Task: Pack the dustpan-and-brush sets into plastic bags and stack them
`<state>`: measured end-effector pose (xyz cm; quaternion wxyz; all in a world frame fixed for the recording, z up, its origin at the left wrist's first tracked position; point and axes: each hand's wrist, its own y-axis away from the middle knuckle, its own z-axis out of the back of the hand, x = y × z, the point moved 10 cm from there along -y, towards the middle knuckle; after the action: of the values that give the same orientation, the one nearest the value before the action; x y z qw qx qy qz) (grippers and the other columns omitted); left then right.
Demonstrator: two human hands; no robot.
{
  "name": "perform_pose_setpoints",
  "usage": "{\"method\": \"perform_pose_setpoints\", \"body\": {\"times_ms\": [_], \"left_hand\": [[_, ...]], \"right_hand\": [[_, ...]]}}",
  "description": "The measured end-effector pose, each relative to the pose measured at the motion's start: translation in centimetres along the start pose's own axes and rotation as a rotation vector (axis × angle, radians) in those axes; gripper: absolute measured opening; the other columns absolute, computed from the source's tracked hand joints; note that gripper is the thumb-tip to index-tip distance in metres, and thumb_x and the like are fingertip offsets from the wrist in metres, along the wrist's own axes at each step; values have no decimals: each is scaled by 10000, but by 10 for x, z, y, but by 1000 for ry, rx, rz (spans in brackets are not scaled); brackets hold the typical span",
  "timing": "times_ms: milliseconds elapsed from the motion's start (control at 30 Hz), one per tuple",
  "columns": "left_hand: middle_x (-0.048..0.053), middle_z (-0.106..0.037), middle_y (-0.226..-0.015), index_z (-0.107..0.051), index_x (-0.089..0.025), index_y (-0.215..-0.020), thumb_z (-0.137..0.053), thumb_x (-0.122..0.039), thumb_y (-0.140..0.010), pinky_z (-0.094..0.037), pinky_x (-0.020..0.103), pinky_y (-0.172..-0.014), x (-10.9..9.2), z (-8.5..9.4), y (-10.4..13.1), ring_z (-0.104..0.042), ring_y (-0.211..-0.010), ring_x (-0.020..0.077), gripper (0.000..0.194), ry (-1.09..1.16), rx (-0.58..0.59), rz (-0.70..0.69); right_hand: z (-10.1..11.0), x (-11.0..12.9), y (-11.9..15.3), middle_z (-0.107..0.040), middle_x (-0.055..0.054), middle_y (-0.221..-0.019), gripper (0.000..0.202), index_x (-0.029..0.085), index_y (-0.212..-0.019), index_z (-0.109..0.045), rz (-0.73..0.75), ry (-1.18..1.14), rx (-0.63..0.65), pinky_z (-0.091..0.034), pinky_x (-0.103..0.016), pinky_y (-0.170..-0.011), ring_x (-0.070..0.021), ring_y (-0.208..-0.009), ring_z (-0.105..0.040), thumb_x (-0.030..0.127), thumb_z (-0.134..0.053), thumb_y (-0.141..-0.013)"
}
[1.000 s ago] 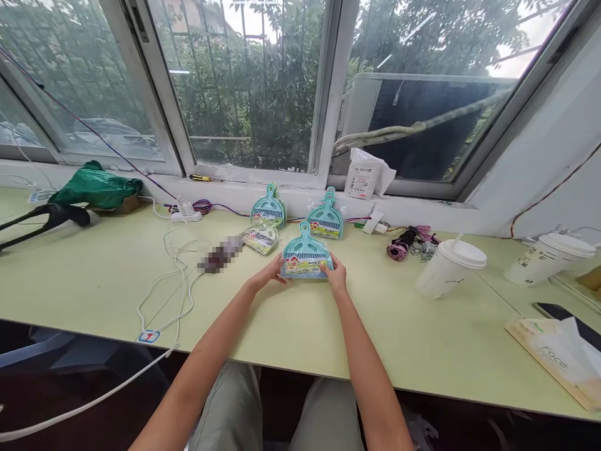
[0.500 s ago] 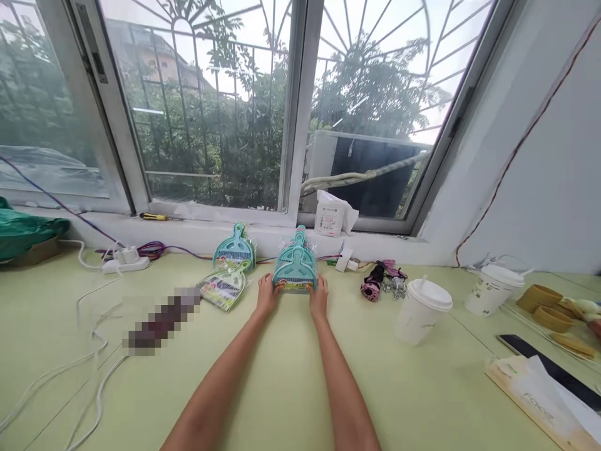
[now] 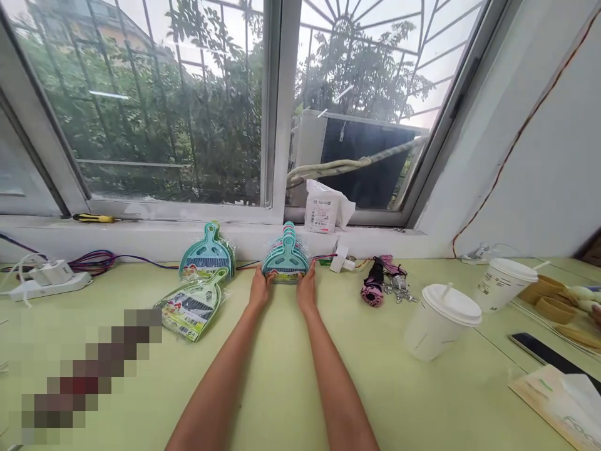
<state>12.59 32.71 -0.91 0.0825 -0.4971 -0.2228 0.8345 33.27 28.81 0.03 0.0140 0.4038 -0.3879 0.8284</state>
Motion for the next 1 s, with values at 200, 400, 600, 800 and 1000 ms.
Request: {"method": "perform_pose_setpoints", "body": {"times_ms": [200,400,600,800,1000], "left_hand": [[188,-353,-1455,-270,-98,-1410,-307,-422,-927,-275,402,-1084,-10,9,9,-333,-1342,262,582,21,14,17],[163,-405,-1419,-298,-124,-1391,-297,-385,-933,-284,391,-1078,-16,21,11,-354,-1320,240,527,-28,-42,19],[184,-420,-1380,-289,-107,-1380,-346,-332,-915,-299,393,-1072,-18,30,16,-370,-1301,237,520,-68,-75,19],[154,-350,-1443,-383,-147,-1341,-361,-102,-827,-216,496,-1111,-57,59,56,-294,-1351,255,516,-389,-163,-116],[187,-270,-1490,-444,-118,-1322,-365,-92,-805,-89,646,-1077,-61,127,96,-114,-1414,326,523,-766,-212,-39]], "right_hand": [[9,10,0,-157,-168,-1532,668,128,-1477,-17,12,4,6,-264,-472,-1102,-245,-1406,-178,482,-212,-945],[7,-1,-2,-103,-153,-1547,667,128,-1481,11,-23,52,-23,-216,-469,-1124,-237,-1428,-96,475,-183,-946],[11,-2,-4,-131,-144,-1537,640,148,-1480,4,-28,67,-57,-243,-459,-1110,-237,-1422,-119,410,-221,-941],[43,30,6,-122,-155,-1532,677,128,-1473,-53,4,77,-168,-249,-450,-1106,-247,-1415,-125,319,-346,-894],[58,76,32,-142,-76,-1551,582,208,-1464,-200,149,325,-86,-138,-523,-1115,-251,-1423,-86,219,-324,-895]]}}
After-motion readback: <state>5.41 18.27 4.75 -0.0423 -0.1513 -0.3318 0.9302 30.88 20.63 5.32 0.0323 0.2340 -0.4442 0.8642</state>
